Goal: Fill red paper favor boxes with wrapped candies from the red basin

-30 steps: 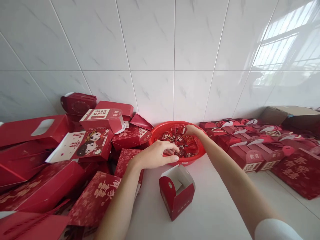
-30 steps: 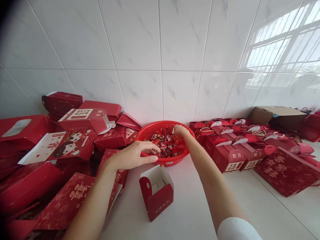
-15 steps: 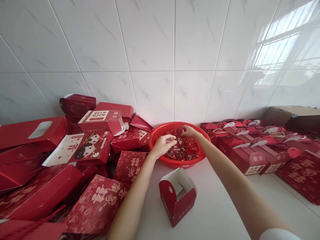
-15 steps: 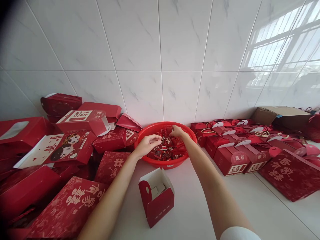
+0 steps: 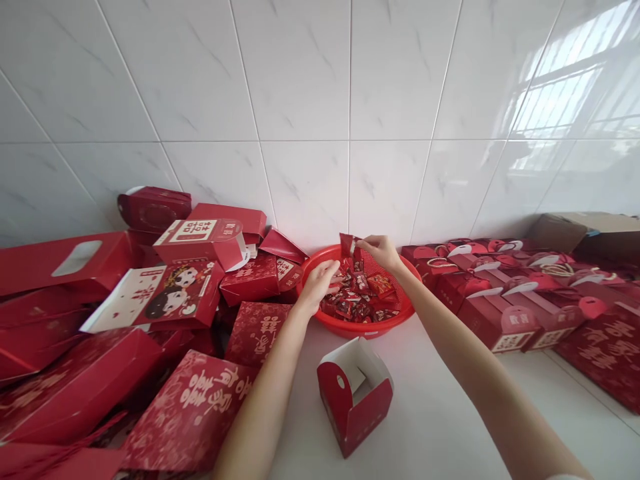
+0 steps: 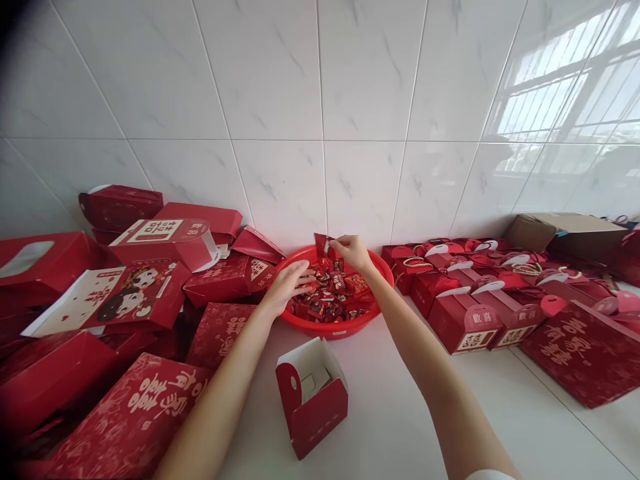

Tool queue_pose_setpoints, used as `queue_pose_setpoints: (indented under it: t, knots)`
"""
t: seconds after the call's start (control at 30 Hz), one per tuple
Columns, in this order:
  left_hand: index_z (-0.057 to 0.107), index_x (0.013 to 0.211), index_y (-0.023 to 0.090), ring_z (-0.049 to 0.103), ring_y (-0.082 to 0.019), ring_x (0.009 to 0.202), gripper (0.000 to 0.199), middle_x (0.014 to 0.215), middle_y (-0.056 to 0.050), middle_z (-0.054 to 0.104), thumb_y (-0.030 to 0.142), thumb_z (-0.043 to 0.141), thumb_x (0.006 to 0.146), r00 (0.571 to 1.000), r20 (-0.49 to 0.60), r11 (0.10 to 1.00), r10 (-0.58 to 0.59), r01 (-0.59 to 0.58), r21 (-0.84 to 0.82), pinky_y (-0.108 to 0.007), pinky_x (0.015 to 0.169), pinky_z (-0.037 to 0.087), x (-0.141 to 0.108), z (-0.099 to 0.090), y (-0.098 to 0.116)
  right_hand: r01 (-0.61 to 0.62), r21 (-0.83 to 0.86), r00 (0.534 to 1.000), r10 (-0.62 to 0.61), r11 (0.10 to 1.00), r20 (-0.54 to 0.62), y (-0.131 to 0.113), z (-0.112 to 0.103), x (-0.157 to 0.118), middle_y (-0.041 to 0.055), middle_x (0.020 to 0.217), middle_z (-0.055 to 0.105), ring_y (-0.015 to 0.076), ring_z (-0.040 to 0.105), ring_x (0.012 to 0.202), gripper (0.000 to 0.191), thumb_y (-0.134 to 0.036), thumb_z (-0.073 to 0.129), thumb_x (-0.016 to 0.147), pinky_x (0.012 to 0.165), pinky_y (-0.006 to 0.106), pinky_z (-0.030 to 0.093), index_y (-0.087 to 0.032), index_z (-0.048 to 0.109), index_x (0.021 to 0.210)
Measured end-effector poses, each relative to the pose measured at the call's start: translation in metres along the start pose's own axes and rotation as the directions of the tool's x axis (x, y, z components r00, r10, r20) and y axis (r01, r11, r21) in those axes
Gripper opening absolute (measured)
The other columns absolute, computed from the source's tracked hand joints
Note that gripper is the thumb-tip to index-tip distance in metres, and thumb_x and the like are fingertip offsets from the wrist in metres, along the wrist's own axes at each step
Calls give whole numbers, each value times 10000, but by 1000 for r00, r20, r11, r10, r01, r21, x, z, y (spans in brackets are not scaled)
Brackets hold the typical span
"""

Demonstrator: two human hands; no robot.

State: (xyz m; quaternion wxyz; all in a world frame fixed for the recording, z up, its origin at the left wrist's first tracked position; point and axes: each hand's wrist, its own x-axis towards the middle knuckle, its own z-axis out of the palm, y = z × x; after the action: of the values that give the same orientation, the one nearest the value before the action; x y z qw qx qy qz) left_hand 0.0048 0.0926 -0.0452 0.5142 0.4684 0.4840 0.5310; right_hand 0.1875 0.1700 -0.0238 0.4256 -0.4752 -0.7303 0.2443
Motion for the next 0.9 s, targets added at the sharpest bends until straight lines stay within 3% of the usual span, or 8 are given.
queue_pose_setpoints:
  t: [0.07,0.13,0.23,0.4,0.47,0.6,0.7,0.9]
  knots:
    - [609,960,227,728,-264,911,394,922,-72,712,560,708,775,1000,-12,998,-11,10,-63,-369,744,601,1,0,1,147,84,982,-156,986,108,-12,5,-14,62,833,731,194,640,803,338,-446,602,886,738,286,495,-153,735,782]
    - [579,881,229,723,-254,875,373,853,-46,687,563,688,757,1000,-21,993,-12,9,-119,-373,733,613,1,0,3,282,199,909,-328,938,259,-22,10,-28,47,801,726,182,634,762,339,-457,626,877,729,292,502,-155,740,777]
    - [540,801,229,704,-226,855,270,822,-17,665,454,667,722,999,-44,983,-2,-6,-181,-363,749,622,0,-1,5,290,328,830,-407,899,381,-29,12,-36,53,878,750,187,657,796,307,-447,653,866,754,311,526,-158,756,857]
    - [582,880,212,689,-229,872,250,826,-16,683,290,532,648,1000,-17,966,-4,-1,-259,-402,773,627,-4,-2,9,102,368,957,-192,924,218,-18,11,-23,86,980,753,219,682,917,368,-459,764,772,825,341,539,-144,721,957]
    - [601,966,198,690,-231,881,357,846,-20,694,255,529,621,1000,8,960,-4,6,-279,-412,787,629,-7,-2,11,48,373,947,-161,927,278,-14,13,-20,97,1048,745,237,677,991,430,-463,793,746,874,365,534,-147,707,1024]
    - [618,1052,180,697,-231,906,463,920,-38,713,180,578,591,999,53,955,-14,29,-294,-417,826,630,-10,-2,11,32,394,862,-225,919,455,-12,17,-23,85,1071,724,227,659,1027,394,-447,760,780,929,382,507,-148,688,1026]
    - [644,1036,179,701,-234,931,485,917,-38,721,124,557,563,998,65,953,-22,41,-301,-419,847,627,-9,-3,10,-35,430,889,-169,902,426,-13,19,-25,19,896,687,192,650,892,409,-399,844,662,820,340,516,-162,616,906]
    - [666,818,190,684,-249,1013,149,894,-26,733,207,714,677,999,-5,949,47,-46,-313,-409,864,620,-3,-1,5,-97,534,937,-104,840,334,-11,17,-27,-27,800,643,170,639,793,508,-355,910,544,746,314,510,-195,507,808]
